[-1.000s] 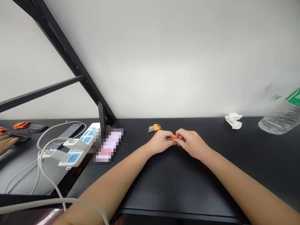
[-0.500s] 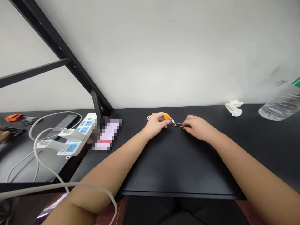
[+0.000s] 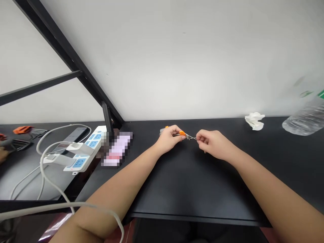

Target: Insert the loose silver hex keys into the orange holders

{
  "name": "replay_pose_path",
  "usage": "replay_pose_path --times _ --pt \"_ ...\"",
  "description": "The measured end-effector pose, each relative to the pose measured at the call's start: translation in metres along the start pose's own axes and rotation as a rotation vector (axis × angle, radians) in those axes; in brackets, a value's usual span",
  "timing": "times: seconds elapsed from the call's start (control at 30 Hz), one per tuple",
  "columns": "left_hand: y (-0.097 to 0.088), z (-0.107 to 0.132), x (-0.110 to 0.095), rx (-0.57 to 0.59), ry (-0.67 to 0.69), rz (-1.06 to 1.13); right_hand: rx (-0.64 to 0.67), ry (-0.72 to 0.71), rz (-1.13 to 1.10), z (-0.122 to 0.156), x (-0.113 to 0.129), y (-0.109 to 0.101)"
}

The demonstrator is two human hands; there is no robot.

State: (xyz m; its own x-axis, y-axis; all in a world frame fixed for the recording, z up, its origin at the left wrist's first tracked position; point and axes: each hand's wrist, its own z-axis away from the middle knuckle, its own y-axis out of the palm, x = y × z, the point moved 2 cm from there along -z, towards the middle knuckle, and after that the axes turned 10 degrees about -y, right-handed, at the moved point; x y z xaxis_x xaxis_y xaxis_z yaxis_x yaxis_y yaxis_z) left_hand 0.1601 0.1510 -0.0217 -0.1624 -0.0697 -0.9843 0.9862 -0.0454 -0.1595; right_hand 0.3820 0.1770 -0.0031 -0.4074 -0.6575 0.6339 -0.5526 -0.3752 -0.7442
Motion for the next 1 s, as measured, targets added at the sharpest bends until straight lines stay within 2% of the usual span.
replay_pose_path --times 0.1,0.23,0.57,1.0 --pt "0.003 0.002 -0.003 0.028 0.007 0.017 -0.071 0.004 -0.146 -0.001 0.002 0.000" --pt "0.006 0.003 -0.003 0.055 0.004 0.018 -0.097 -0.009 -0.189 -0.002 0.003 0.001" --pt "0.005 0.003 0.001 0.077 -0.025 0.007 -0.132 -0.005 -0.150 0.001 0.003 -0.007" --pt "0.004 0.005 -0.003 0.043 -0.078 -0.043 -0.093 -0.050 -0.040 0.002 0.005 -0.012"
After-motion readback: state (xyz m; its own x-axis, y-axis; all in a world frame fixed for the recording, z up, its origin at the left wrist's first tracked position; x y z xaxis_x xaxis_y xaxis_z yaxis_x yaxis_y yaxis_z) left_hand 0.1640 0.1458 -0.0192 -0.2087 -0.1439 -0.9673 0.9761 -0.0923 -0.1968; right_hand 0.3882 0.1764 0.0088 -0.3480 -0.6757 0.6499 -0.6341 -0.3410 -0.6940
